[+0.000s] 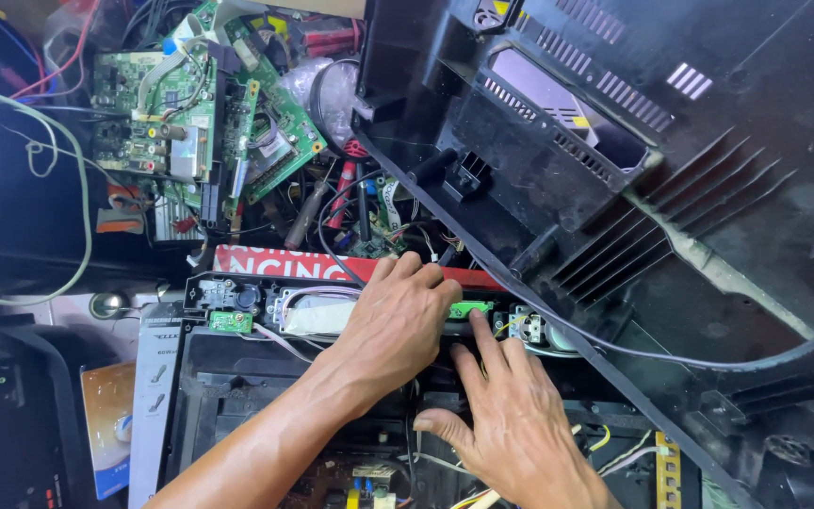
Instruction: Repairing the internal components of a television by manipulating circuit boards and wiring.
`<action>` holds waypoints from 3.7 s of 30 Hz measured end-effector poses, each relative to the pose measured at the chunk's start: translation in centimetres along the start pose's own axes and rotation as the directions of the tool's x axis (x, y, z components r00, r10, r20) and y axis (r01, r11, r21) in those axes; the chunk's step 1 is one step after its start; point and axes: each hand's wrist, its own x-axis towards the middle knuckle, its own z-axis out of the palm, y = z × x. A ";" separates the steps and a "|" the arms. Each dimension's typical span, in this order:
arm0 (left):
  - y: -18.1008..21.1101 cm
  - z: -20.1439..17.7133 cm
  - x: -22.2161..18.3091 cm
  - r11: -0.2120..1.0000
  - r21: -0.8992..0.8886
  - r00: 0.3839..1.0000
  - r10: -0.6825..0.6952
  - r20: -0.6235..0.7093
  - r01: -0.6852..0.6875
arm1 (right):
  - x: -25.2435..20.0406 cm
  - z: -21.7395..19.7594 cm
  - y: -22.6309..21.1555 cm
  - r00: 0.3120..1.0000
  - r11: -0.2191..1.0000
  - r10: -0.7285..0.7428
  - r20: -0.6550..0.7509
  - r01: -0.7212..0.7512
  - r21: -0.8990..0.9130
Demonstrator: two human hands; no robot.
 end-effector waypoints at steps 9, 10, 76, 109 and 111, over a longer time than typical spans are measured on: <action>-0.4 0.6 0.2 0.999 -0.030 0.999 -0.021 0.026 0.022 | 0.0 0.1 0.0 1.000 1.000 0.001 -0.016 -0.001 -0.006; -0.5 0.3 0.5 0.999 -0.031 1.000 -0.019 0.025 0.020 | 0.2 0.0 0.0 1.000 1.000 0.002 -0.017 -0.002 -0.007; -4.6 -5.6 3.7 0.682 -0.355 0.767 -0.536 0.352 0.639 | -0.6 2.6 0.7 0.999 0.997 0.003 -0.036 -0.006 -0.075; -4.7 -2.9 3.0 0.847 -0.295 0.882 -0.350 0.315 0.442 | -0.7 1.7 0.4 0.997 0.994 -0.052 -0.063 0.046 -0.101; -4.6 -2.8 3.1 0.848 -0.304 0.885 -0.337 0.320 0.433 | -0.8 1.8 0.4 0.997 0.995 -0.046 -0.055 0.041 -0.093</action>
